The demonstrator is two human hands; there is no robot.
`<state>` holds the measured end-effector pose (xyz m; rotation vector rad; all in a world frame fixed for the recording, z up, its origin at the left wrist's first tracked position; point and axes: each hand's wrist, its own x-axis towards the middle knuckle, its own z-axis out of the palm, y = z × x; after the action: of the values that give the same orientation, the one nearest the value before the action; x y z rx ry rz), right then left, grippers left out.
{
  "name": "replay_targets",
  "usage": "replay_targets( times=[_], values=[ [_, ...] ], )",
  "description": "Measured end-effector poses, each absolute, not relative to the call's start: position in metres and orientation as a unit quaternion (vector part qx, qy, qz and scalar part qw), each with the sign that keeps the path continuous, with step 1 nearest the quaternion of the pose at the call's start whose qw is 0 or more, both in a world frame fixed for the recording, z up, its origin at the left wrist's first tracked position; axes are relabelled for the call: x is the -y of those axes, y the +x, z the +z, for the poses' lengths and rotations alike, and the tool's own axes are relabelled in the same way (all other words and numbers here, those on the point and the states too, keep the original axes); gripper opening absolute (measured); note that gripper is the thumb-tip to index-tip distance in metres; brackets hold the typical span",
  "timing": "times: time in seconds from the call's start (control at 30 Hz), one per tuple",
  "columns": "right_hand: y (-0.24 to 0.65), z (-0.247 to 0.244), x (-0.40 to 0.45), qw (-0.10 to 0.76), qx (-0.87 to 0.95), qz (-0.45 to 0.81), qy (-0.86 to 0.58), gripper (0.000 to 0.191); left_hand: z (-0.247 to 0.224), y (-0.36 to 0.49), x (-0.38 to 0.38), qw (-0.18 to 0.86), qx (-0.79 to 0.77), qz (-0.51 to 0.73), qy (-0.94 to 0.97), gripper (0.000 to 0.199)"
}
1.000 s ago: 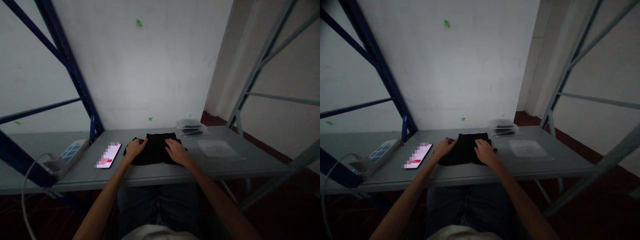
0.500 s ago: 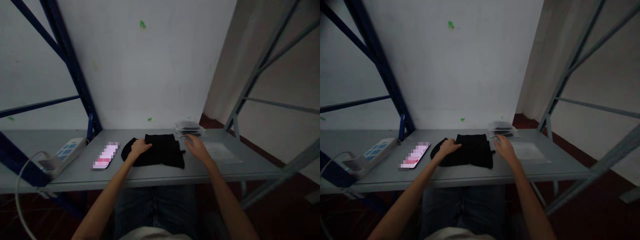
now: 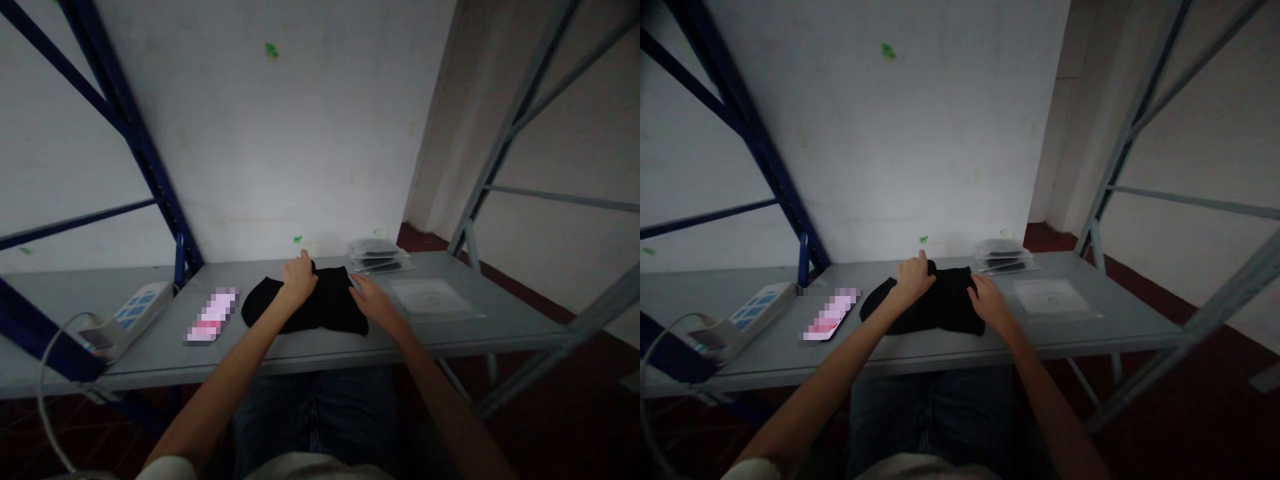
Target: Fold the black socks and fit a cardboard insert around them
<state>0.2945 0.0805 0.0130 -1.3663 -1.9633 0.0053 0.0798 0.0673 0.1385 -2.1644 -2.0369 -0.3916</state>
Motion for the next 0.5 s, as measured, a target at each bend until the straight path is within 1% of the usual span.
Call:
replay_targets(
  times=[0.07,0.13,0.23,0.27,0.33,0.4,0.5],
  values=[
    [0.276,0.011,-0.079,0.352,0.774,0.022,-0.526,0.045,0.13,0.103,-0.062,0.08,0.637,-0.129,-0.755,0.061],
    [0.266,0.009,-0.078,0.341,0.779,0.04,-0.525,0.044,0.119,0.123,-0.058,0.046,0.605,-0.12,-0.786,0.063],
    [0.268,0.007,-0.078,0.324,0.769,0.05,-0.549,0.049,0.106,0.133,-0.055,-0.003,0.566,-0.135,-0.813,0.052],
    [0.271,0.007,-0.078,0.32,0.762,0.045,-0.56,0.05,0.103,0.129,-0.054,-0.021,0.543,-0.157,-0.825,0.048],
    [0.278,0.009,-0.078,0.318,0.749,0.031,-0.581,0.045,0.097,0.111,-0.053,-0.05,0.498,-0.221,-0.837,0.046],
    [0.282,0.014,-0.078,0.322,0.731,0.028,-0.601,0.037,0.09,0.083,-0.051,-0.043,0.493,-0.284,-0.821,0.049],
    [0.28,0.023,-0.077,0.316,0.707,0.062,-0.63,0.032,0.073,0.041,-0.049,-0.053,0.523,-0.279,-0.804,0.048]
  ],
)
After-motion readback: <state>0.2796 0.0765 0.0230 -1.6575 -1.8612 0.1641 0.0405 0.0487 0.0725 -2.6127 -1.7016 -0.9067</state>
